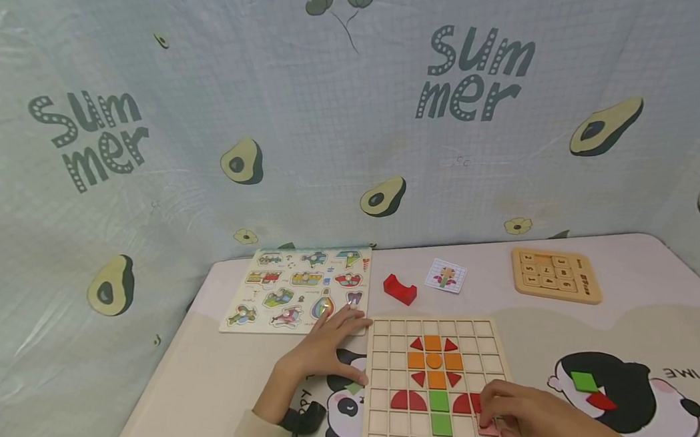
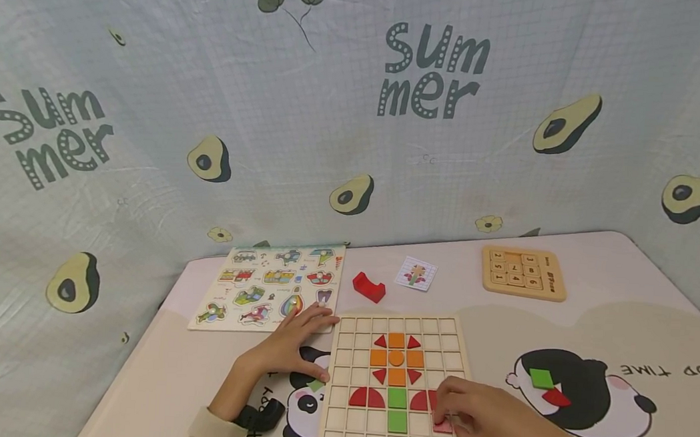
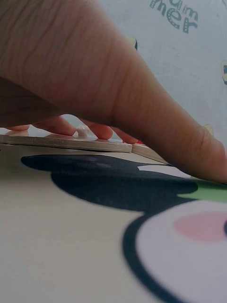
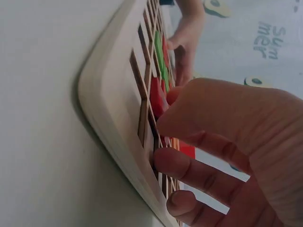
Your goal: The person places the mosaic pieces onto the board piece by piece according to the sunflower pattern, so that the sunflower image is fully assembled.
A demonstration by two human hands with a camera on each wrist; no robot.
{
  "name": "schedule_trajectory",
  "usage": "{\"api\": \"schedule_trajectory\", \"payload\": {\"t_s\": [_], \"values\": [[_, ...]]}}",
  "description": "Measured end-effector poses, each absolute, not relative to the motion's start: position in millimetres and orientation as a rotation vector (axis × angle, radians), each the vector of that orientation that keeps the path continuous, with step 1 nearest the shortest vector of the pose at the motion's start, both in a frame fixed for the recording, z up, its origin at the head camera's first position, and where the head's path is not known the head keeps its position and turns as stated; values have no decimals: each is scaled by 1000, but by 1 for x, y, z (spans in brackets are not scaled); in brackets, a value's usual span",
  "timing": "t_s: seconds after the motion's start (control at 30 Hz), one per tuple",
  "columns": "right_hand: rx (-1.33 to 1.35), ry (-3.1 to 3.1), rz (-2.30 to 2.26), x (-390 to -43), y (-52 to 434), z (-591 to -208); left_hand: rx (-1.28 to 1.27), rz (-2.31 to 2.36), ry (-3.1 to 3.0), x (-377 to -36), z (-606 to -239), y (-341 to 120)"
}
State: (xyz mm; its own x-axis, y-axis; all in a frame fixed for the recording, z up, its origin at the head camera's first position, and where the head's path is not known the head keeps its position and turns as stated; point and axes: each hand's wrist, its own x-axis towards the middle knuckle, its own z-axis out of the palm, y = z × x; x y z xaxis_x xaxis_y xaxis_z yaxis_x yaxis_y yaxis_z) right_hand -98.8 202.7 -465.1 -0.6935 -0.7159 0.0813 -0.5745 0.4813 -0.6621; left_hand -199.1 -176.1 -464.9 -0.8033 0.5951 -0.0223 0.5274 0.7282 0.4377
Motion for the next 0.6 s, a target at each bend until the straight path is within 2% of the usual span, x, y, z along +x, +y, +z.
{"api": "schedule_trajectory", "payload": {"t_s": [0.23,0.6], "values": [[-1368,2541,-984,-104,207,-470,911,632,2765,-199,-464,-176],[-1480,2473,-1049,-105,204,-471,907,628,2767,-199,-465,-176]]}}
